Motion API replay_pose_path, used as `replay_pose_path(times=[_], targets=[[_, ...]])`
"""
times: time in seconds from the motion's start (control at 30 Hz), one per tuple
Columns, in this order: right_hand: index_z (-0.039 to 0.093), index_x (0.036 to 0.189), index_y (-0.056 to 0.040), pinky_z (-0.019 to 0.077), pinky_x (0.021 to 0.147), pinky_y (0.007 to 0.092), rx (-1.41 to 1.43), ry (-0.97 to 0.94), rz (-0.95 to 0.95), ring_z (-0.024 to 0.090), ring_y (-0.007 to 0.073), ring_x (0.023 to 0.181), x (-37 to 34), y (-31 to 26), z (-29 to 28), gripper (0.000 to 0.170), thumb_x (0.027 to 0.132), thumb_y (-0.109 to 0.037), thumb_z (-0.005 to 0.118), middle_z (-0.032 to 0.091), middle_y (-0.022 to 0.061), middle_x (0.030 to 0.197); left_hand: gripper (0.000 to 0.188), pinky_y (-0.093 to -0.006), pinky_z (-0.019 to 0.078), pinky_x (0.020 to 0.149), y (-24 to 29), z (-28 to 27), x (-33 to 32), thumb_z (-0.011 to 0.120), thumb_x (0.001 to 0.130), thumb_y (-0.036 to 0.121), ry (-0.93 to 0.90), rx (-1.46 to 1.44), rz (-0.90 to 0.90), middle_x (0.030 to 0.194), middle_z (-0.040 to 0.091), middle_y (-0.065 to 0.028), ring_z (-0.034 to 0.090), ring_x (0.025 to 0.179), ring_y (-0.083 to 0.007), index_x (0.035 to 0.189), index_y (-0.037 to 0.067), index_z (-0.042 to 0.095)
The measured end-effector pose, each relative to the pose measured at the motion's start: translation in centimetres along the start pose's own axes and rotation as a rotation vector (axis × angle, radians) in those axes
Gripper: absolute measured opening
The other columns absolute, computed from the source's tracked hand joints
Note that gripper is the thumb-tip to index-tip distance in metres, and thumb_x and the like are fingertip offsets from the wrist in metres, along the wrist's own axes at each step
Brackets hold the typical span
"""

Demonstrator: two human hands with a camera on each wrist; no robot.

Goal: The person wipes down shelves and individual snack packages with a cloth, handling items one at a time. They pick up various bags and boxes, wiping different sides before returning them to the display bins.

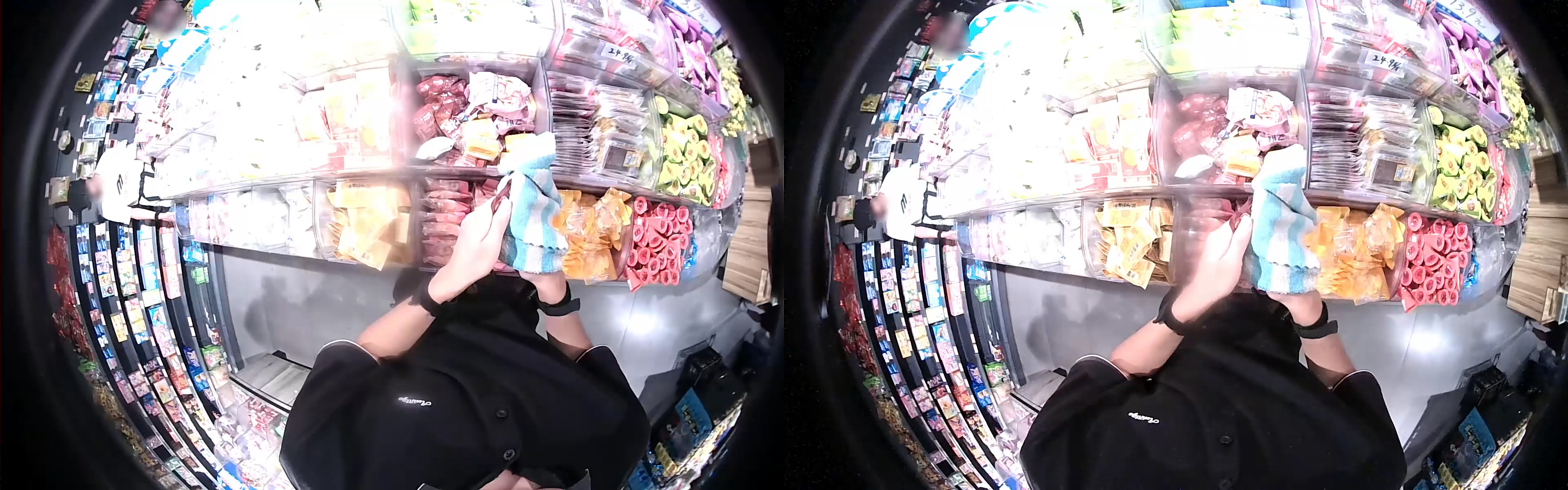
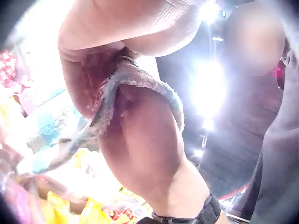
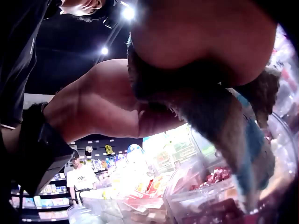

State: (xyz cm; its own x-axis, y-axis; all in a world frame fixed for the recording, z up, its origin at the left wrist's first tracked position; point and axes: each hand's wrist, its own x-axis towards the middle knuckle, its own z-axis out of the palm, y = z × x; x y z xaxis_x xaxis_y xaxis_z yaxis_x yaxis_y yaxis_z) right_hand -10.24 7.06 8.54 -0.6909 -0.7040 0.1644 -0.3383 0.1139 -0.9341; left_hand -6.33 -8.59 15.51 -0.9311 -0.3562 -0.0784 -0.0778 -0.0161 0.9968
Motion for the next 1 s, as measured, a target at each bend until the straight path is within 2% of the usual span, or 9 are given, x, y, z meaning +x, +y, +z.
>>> replay_pose_path(times=[0.13, 0.2, 0.3, 0.4, 0.6, 0.63, 0.87, 0.93, 1.0], targets=[[0.039, 0.134, -0.0057, 0.0344, 0.102, 0.0388, 0.003, -0.057, -0.004, 0.042, 0.0281, 0.124, 1.1, -2.3, -0.2, 0.056, 0.084, -0.022, 0.059, 0.044, 0.0136, 0.134, 0.034, -0.0281, 0.0443, 0.076, 2.2, -0.9, 0.1, 0.038, 0.099, 0.023, -0.048, -0.067, -0.201, 0.089, 0.062, -0.0117, 0.055, 0.082, -0.0146, 0.106, -0.005, 0.055], [0.041, 0.131, -0.0025, 0.0362, 0.101, 0.0395, -0.312, -0.031, -0.114, 0.044, 0.0299, 0.121, 2.3, -4.9, -0.2, 0.051, 0.086, -0.023, 0.053, 0.046, 0.0168, 0.129, 0.036, -0.0268, 0.0437, 0.077, 3.8, -1.2, 0.4, 0.037, 0.099, 0.025, 0.008, -0.060, -0.253, 0.090, 0.062, -0.0085, 0.054, 0.082, -0.0108, 0.106, -0.005, 0.055], [0.045, 0.125, -0.0003, 0.0387, 0.097, 0.0412, -0.686, -0.058, -0.214, 0.047, 0.0321, 0.114, 3.0, -5.8, 0.2, 0.047, 0.085, -0.024, 0.050, 0.049, 0.0184, 0.122, 0.036, -0.0261, 0.0431, 0.073, 0.8, -1.7, 1.1, 0.039, 0.099, 0.026, 0.091, 0.005, -0.035, 0.086, 0.061, -0.0045, 0.053, 0.078, -0.0108, 0.100, -0.006, 0.056], [0.048, 0.124, -0.0026, 0.0410, 0.094, 0.0387, -0.556, -0.055, -0.236, 0.049, 0.0293, 0.111, 1.7, -4.3, 0.5, 0.042, 0.085, -0.018, 0.052, 0.052, 0.0158, 0.120, 0.027, -0.0182, 0.0374, 0.061, 0.5, -2.9, 2.8, 0.044, 0.097, 0.022, 0.110, -0.140, -0.159, 0.075, 0.054, 0.0041, 0.046, 0.067, -0.0026, 0.093, -0.001, 0.058], [0.048, 0.123, -0.0045, 0.0434, 0.090, 0.0346, -0.082, 0.051, -0.078, 0.052, 0.0240, 0.105, -1.1, -1.8, -0.4, 0.036, 0.089, -0.015, 0.050, 0.054, 0.0112, 0.115, 0.011, -0.0209, 0.0437, 0.068, -5.4, -6.4, 8.7, 0.056, 0.091, 0.011, 0.220, -0.235, -0.070, 0.081, 0.059, 0.0009, 0.054, 0.075, -0.0053, 0.095, 0.002, 0.060], [0.048, 0.123, -0.0048, 0.0439, 0.089, 0.0340, -0.054, 0.096, -0.033, 0.052, 0.0231, 0.104, -1.7, -0.9, -0.5, 0.035, 0.090, -0.015, 0.050, 0.054, 0.0103, 0.114, 0.011, -0.0223, 0.0439, 0.071, -5.8, -7.1, 9.6, 0.057, 0.089, 0.010, 0.246, -0.349, -0.193, 0.084, 0.059, -0.0009, 0.055, 0.077, -0.0076, 0.096, 0.001, 0.060], [0.047, 0.123, -0.0067, 0.0473, 0.082, 0.0297, 0.107, 0.366, 0.240, 0.056, 0.0169, 0.096, -5.4, 4.9, -1.2, 0.031, 0.093, -0.015, 0.049, 0.056, 0.0040, 0.109, 0.027, -0.0376, 0.0525, 0.068, -12.6, -11.2, 17.9, 0.055, 0.088, 0.014, 0.428, -0.539, -0.085, 0.097, 0.055, -0.0081, 0.057, 0.083, -0.0197, 0.113, 0.006, 0.050], [0.046, 0.122, -0.0072, 0.0470, 0.077, 0.0267, 0.426, 0.412, 0.259, 0.054, 0.0137, 0.091, -6.2, 6.2, -1.5, 0.030, 0.093, -0.013, 0.048, 0.055, 0.0023, 0.101, 0.036, -0.0394, 0.0521, 0.074, -8.9, -9.6, 17.1, 0.055, 0.087, 0.019, 0.439, -0.408, -0.222, 0.109, 0.051, -0.0102, 0.056, 0.089, -0.0214, 0.119, 0.006, 0.044], [0.045, 0.121, -0.0077, 0.0467, 0.072, 0.0237, 0.768, 0.455, 0.271, 0.053, 0.0104, 0.085, -7.0, 6.8, -1.5, 0.028, 0.093, -0.011, 0.048, 0.055, 0.0006, 0.094, 0.048, -0.0373, 0.0473, 0.084, -12.1, -9.9, 18.5, 0.059, 0.082, 0.011, 0.437, -0.136, 0.019, 0.115, 0.048, -0.0122, 0.052, 0.100, -0.0245, 0.124, 0.004, 0.039]])
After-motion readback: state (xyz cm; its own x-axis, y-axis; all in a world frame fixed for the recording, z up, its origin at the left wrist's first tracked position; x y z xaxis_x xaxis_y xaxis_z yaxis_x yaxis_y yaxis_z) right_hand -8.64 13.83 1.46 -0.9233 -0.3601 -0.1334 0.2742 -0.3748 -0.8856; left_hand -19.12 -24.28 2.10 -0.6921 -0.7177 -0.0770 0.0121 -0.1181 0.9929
